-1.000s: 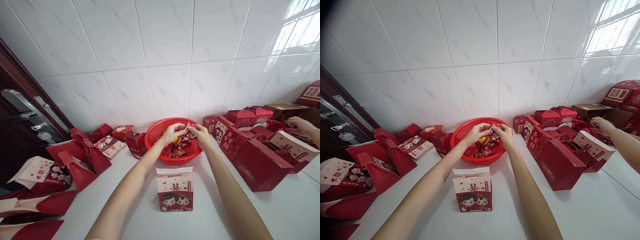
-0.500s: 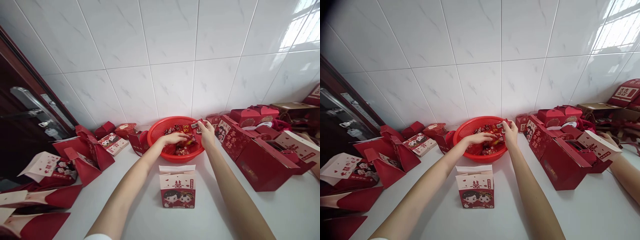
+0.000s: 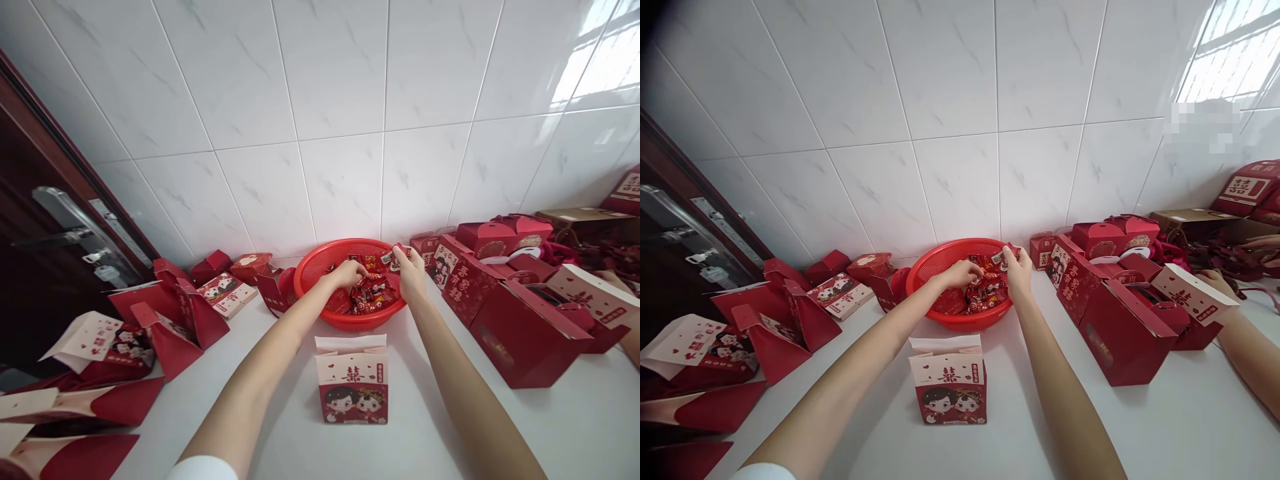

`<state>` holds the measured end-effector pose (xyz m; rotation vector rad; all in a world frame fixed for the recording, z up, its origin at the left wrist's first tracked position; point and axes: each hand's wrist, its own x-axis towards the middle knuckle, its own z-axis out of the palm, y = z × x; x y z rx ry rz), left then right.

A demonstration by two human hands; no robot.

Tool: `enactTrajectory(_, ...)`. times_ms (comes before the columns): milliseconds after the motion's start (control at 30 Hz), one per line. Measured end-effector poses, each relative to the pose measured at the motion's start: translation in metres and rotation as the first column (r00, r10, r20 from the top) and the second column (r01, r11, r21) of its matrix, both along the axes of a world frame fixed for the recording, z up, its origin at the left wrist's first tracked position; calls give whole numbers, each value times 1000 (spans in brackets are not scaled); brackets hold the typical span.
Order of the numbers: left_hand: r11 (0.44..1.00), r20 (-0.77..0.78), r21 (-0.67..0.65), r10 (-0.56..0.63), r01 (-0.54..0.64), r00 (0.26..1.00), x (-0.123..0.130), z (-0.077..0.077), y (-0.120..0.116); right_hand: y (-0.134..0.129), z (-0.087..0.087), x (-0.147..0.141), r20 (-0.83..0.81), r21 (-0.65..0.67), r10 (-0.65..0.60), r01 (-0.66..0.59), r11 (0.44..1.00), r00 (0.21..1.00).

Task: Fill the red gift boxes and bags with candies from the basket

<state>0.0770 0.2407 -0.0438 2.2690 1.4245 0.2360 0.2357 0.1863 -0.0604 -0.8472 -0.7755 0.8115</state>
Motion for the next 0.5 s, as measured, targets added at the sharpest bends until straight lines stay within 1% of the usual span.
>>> enactTrajectory(100,997,-147,-74,-24,14,989,2,0,9,-3,1,-1,9,7,-7,7,1000,1000)
enactTrajectory(200,993,-239,-117,-25,-3,971,-4,-1,17,-4,1,-2,30,13,-15,14,1000,999)
enactTrajectory(367,991,-259,-128,-61,28,964,-15,-2,17,-2,0,-2,48,-10,-22,23,1000,999)
enactTrajectory(500,983,-294,-175,-102,52,950,-9,-3,9,0,0,-1,27,-14,-4,4,1000,1000)
